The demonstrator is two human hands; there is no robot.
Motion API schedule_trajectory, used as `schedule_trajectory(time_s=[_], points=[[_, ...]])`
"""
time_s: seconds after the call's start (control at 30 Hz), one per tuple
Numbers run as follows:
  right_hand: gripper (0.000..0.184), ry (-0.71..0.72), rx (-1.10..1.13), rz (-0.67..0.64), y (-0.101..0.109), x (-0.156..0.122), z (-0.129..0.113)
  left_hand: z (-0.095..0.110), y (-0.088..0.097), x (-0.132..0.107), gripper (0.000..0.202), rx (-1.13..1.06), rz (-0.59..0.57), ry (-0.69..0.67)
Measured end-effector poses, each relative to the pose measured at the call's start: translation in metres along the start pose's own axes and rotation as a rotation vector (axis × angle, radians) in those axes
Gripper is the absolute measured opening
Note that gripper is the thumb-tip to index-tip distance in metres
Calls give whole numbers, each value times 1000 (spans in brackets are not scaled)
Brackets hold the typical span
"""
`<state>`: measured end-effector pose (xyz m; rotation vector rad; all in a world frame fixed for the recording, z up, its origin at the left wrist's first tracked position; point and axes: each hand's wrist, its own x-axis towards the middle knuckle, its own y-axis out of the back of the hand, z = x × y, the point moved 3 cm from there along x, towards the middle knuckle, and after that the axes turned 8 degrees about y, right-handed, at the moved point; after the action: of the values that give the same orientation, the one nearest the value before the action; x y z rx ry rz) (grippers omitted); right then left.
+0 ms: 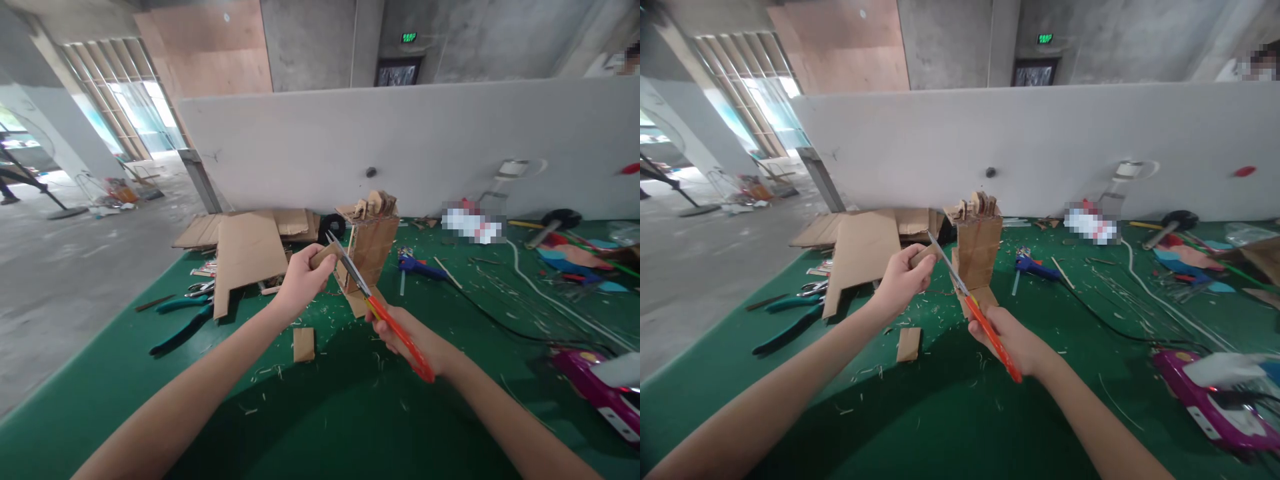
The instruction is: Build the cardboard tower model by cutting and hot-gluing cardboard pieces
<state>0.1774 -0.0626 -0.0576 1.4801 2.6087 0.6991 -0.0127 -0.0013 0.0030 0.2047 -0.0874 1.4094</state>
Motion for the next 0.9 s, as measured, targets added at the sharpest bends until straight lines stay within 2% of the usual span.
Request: schedule_trajectory(time_s=[0.23, 0.47, 0.67, 0.8, 0.9], points=[[44, 15, -94, 51, 3, -5, -4, 1, 4, -4, 18, 35, -3, 15], [42, -77, -286, 36, -2, -1, -10, 4, 3, -5, 20, -2, -26, 21], [39, -104, -398, 119, 0, 7, -8, -4, 1, -2, 23, -54, -80, 78], [36, -129, -373, 122, -1, 8, -3, 1, 7, -2, 22, 93, -78, 43], [34, -152, -301, 88, -4, 7, -1, 8, 18, 0, 16, 346, -239, 45]])
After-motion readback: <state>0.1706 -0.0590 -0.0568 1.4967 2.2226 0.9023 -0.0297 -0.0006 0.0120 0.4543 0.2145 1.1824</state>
